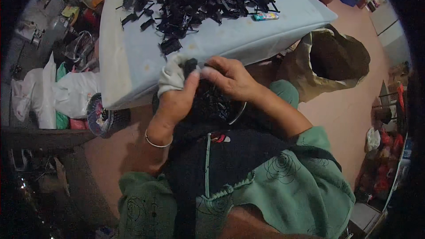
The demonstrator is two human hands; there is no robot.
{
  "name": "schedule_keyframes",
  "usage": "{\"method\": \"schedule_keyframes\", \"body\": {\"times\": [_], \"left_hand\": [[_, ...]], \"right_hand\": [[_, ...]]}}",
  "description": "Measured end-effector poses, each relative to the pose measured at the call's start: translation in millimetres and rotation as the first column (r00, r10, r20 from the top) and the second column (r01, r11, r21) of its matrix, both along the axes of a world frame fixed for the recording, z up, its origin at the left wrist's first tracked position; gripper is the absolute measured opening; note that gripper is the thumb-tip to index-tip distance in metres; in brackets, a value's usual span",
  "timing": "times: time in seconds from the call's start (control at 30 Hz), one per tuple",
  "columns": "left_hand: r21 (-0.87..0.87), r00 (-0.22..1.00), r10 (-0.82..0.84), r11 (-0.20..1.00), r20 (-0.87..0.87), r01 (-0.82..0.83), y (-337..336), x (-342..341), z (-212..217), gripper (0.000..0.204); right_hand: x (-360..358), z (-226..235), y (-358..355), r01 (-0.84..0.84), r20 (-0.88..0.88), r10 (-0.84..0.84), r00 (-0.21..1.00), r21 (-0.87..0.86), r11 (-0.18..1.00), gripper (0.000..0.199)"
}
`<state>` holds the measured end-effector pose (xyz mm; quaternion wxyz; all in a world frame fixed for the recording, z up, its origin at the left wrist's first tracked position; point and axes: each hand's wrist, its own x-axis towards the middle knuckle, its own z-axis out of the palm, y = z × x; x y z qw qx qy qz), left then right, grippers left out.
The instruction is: Cleaning and inspecting small black components using a cloth and placing them into a collection bin.
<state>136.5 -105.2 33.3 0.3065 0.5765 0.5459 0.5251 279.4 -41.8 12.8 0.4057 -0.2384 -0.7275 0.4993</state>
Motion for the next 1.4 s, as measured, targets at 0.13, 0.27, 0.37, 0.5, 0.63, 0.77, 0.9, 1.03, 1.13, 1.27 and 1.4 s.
{"method": "schedule_keyframes", "body": {"times": [0.13,0.27,0.37,0.5,0.63,0.77,0.9,1.03,1.13,1.27,1.4], "left_hand": [[-0.129,0.947,-0.031,0.989,0.319,0.076,1,-7,-4,0.023],[-0.083,0.997,-0.031,0.996,-0.065,0.026,1,-9,-14,0.024],[-0.064,0.986,-0.145,0.987,0.078,0.15,-4,-3,-3,0.025],[-0.214,0.97,-0.23,0.946,0.08,0.242,-3,-3,6,0.024],[-0.264,0.941,-0.188,0.928,0.282,0.264,-5,-5,5,0.022],[-0.17,0.986,-0.146,0.977,-0.075,0.132,-1,-7,-16,0.025],[-0.058,0.987,-0.034,0.998,-0.157,0.026,-5,-4,-22,0.029],[-0.083,0.978,-0.008,0.997,-0.209,-0.009,-8,-17,-32,0.03],[-0.166,0.939,-0.093,0.985,-0.332,0.04,-11,-21,-12,0.031],[0.019,0.798,-0.067,0.995,-0.599,0.098,-14,-34,-22,0.028],[-0.136,0.95,-0.104,0.988,-0.295,0.066,-10,-36,-18,0.021]], "right_hand": [[12,-6,9,-0.156,0.423,0.087,0.902,0.129,0.979,0.017],[13,-5,8,-0.122,0.171,0.088,0.981,0.201,0.972,0.012],[10,-1,8,-0.145,0.142,0.133,0.981,0.077,0.986,0.011],[4,-5,6,-0.158,0.044,0.174,0.984,-0.242,0.957,0.017],[6,3,3,-0.182,0.159,0.2,0.967,-0.124,0.976,0.023],[2,5,1,-0.163,0.255,0.132,0.958,0.105,0.981,0.025],[-11,3,0,-0.109,0.271,0.061,0.961,0.166,0.98,0.026],[-20,-3,-1,-0.093,0.251,0.042,0.967,0.198,0.976,0.026],[-22,-1,10,-0.228,0.299,0.207,0.931,0.035,0.973,0.026],[-39,0,35,0.051,0.353,-0.226,0.908,0.441,0.896,0.026],[-68,-11,54,0.02,0.407,-0.42,0.811,0.698,0.716,0.023]]}}
